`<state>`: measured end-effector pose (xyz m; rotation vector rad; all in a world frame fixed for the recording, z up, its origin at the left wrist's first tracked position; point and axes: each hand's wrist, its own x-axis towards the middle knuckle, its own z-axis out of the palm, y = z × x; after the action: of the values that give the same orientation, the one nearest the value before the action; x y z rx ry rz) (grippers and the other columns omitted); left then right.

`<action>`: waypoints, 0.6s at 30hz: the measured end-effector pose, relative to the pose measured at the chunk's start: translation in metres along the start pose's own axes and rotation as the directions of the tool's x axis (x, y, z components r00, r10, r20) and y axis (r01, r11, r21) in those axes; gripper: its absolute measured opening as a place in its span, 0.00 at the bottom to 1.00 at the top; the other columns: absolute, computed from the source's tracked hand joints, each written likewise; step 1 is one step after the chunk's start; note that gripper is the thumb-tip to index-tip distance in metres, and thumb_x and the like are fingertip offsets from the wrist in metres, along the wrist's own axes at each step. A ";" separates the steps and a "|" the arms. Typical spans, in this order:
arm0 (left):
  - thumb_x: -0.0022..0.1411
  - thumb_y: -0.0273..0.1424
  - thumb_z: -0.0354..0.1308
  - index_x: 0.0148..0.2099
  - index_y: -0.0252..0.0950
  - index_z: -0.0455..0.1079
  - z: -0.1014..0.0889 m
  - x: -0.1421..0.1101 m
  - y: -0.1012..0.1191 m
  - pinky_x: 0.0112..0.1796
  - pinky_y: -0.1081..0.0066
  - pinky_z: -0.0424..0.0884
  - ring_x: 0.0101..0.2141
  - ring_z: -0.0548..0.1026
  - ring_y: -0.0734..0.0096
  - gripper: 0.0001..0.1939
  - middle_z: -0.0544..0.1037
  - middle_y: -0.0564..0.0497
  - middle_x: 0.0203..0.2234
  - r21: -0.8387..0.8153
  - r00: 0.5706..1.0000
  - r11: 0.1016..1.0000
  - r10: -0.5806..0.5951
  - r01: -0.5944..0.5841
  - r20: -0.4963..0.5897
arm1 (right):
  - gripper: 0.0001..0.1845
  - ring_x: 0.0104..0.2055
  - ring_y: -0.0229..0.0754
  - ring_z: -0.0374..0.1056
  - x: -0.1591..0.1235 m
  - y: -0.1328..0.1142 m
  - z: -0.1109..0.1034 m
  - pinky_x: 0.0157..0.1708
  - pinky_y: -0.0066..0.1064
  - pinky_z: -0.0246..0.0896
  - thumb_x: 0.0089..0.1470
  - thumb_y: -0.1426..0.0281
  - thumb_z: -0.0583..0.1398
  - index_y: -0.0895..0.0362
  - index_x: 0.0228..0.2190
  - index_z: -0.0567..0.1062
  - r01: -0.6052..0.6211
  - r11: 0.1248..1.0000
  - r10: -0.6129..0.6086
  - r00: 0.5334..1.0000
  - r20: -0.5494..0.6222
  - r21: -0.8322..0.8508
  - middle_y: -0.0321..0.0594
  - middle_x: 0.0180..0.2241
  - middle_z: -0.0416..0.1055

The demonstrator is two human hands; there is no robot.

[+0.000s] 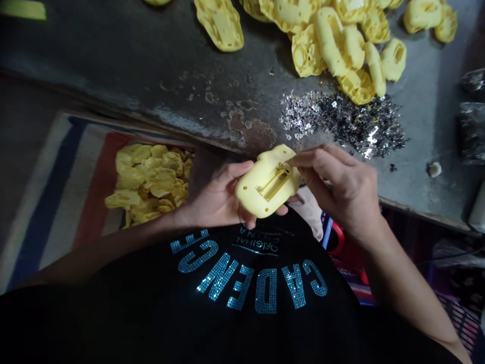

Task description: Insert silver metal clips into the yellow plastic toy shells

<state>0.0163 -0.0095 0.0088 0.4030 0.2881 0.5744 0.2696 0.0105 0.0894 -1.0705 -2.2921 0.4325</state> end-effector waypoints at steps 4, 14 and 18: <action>0.74 0.59 0.67 0.83 0.43 0.65 -0.001 -0.001 -0.001 0.28 0.72 0.85 0.53 0.92 0.42 0.46 0.87 0.34 0.64 -0.008 1.000 1.000 0.007 -0.007 0.000 | 0.19 0.50 0.53 0.87 -0.014 -0.004 0.011 0.49 0.47 0.86 0.76 0.74 0.65 0.40 0.58 0.87 0.083 0.988 -0.083 0.997 0.002 -0.132 0.41 0.54 0.89; 0.69 0.59 0.74 0.82 0.45 0.68 0.010 -0.004 -0.005 0.27 0.73 0.85 0.48 0.92 0.50 0.48 0.87 0.36 0.64 0.077 0.995 0.995 0.065 -0.060 -0.071 | 0.18 0.57 0.57 0.84 -0.003 0.009 0.003 0.52 0.53 0.85 0.70 0.66 0.72 0.40 0.58 0.86 -0.096 0.984 0.097 0.995 -0.004 0.150 0.43 0.58 0.87; 0.69 0.52 0.78 0.82 0.48 0.67 0.016 -0.008 -0.006 0.26 0.73 0.85 0.42 0.92 0.57 0.47 0.88 0.41 0.59 0.170 0.978 0.978 0.146 -0.121 -0.146 | 0.26 0.55 0.57 0.84 0.015 0.018 -0.007 0.49 0.50 0.85 0.69 0.62 0.71 0.40 0.65 0.81 -0.128 0.971 0.082 0.972 0.221 0.202 0.44 0.59 0.85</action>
<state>0.0184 -0.0231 0.0220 0.5363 0.4639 0.7199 0.2773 0.0337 0.0912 -1.0831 -2.3100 0.8548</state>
